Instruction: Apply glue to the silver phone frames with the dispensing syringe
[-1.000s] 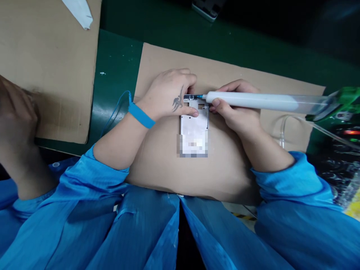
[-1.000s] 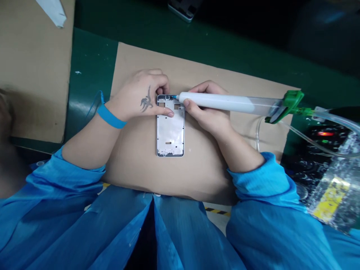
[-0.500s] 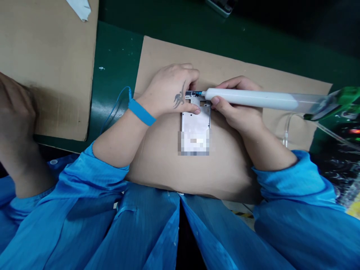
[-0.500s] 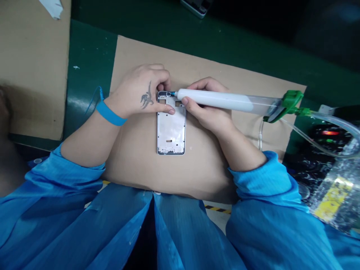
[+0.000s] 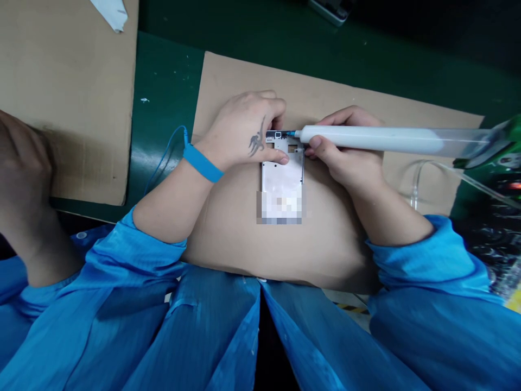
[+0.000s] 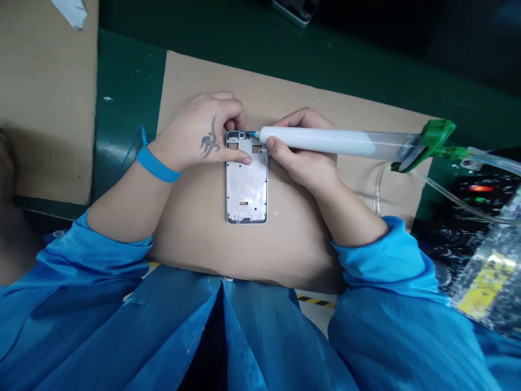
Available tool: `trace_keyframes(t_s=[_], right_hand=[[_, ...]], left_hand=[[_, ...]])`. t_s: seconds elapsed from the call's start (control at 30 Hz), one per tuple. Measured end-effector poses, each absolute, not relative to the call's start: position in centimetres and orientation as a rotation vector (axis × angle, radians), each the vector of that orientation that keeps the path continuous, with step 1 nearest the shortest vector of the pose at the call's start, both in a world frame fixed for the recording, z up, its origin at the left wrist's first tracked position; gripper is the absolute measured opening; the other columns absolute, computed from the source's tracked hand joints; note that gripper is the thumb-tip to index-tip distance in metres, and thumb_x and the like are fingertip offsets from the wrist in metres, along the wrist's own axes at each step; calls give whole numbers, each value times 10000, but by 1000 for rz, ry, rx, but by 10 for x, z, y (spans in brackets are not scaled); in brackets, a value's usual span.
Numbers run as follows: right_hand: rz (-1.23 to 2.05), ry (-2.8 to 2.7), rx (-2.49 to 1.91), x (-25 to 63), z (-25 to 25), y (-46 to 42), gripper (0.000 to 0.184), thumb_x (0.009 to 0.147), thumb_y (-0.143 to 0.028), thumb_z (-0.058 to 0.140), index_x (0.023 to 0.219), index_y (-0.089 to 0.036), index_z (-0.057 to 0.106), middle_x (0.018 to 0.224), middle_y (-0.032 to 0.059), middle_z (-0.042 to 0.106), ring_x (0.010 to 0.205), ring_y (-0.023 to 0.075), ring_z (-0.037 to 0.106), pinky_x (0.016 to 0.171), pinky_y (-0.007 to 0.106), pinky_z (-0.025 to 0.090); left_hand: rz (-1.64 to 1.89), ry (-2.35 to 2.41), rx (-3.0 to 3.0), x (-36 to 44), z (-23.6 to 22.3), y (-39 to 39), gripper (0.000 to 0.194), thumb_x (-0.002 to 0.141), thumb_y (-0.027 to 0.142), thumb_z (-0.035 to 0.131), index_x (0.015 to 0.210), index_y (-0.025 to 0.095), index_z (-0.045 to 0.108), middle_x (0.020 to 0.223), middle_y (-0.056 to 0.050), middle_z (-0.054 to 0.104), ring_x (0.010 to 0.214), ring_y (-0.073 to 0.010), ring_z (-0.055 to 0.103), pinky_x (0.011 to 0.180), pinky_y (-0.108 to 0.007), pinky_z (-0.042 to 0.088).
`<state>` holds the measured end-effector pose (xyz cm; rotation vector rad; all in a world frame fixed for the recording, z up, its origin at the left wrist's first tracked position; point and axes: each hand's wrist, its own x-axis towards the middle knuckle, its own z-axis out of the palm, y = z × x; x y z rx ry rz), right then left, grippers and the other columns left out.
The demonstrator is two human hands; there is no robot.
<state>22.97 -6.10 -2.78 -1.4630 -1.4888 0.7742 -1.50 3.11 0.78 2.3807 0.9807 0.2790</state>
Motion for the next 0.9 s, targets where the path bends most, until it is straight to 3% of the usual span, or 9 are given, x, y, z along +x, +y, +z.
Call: trace_keyframes(t_s=[0.33,0.63,0.9], right_hand=[[787,-1505,-1474,232,-26,-63,536,855,-822,903,1004,-346,708,924,46,765,789,307,750,741,527,690],[781,-1519,-1505,231,-23,-63,563,841,-852,894,975,-332,723,889,57,768,746,304,741,689,523,682],[794,-1459,-1450,229,-26,-62,602,815,-868,898,962,-321,695,818,26,759,658,269,736,624,476,656]], left_hand=[[263,1009,2311,-15,12,30,493,680,645,994,910,329,693,1178,-79,791,1134,-389,727,994,-594,603],[243,991,2314,-14,15,30,503,691,622,1011,866,325,645,1163,-94,760,1110,-396,716,1002,-650,594],[274,984,2319,-15,14,29,485,713,607,1007,901,308,675,1181,-99,776,1117,-389,724,1010,-628,605]])
